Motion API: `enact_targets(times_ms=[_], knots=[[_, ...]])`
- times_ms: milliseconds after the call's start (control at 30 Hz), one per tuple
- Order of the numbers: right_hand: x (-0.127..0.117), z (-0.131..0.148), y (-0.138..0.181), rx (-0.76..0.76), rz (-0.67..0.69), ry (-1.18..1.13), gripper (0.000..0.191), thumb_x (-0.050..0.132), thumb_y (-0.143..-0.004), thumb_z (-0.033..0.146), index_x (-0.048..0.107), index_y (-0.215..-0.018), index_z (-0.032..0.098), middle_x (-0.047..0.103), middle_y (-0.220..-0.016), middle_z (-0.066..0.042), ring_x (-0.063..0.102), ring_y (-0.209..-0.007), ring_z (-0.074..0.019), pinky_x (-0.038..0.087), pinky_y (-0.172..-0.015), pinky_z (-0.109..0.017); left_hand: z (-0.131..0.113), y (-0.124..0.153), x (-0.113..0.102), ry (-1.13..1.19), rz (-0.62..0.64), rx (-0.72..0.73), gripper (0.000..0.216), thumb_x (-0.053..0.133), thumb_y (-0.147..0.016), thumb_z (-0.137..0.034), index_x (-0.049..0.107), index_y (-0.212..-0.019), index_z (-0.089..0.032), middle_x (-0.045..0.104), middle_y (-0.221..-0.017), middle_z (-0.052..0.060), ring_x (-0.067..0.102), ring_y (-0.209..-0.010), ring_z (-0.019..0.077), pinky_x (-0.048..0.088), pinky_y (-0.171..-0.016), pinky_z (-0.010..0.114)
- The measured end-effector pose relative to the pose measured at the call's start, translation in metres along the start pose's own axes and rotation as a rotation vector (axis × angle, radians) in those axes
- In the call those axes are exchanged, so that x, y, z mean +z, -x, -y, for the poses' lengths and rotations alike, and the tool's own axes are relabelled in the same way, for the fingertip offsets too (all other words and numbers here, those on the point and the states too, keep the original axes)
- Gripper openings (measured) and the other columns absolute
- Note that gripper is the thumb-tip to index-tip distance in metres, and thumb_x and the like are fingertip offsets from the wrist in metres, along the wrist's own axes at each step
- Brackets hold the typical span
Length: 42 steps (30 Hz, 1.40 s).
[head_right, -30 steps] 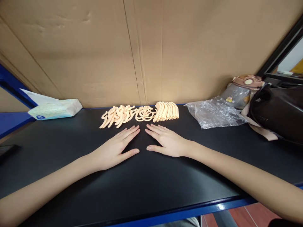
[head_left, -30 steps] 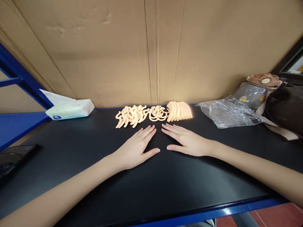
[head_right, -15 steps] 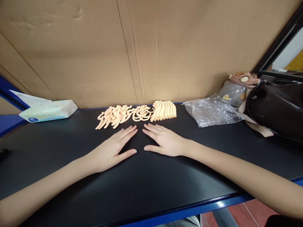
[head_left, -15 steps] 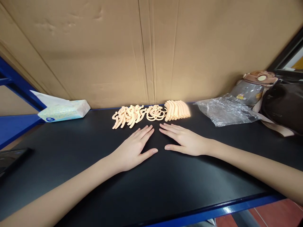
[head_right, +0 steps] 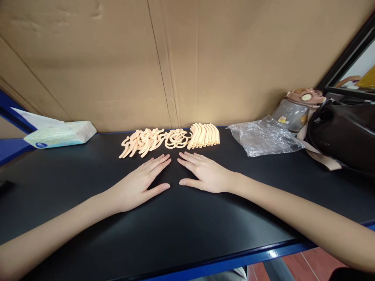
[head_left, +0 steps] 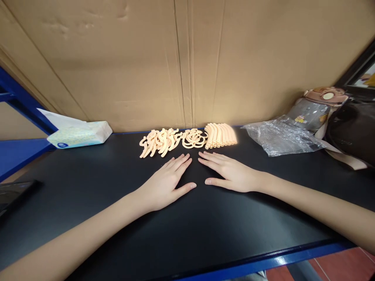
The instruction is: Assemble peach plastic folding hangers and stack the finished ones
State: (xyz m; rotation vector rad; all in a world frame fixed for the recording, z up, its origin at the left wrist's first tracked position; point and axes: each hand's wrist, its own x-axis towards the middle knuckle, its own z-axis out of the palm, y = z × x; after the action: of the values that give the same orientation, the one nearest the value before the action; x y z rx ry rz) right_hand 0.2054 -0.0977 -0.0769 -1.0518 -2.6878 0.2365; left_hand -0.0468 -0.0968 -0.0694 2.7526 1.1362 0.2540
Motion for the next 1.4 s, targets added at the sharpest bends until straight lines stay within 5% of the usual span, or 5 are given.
enact_targets(times_ms=[1400], knots=[[-0.0003, -0.0007, -0.0005, 0.011, 0.03, 0.005, 0.072, 0.037, -0.094, 0.059, 0.031, -0.147, 0.01, 0.023, -0.154, -0.014, 0.02, -0.143, -0.0262, 0.021, -0.117, -0.048, 0.0004, 0.0004, -0.001, -0.056, 0.061, -0.003, 0.074, 0.03, -0.094, -0.06, 0.026, -0.148, -0.01, 0.022, -0.156, 0.014, 0.021, -0.144, 0.0281, 0.022, -0.116, 0.048]])
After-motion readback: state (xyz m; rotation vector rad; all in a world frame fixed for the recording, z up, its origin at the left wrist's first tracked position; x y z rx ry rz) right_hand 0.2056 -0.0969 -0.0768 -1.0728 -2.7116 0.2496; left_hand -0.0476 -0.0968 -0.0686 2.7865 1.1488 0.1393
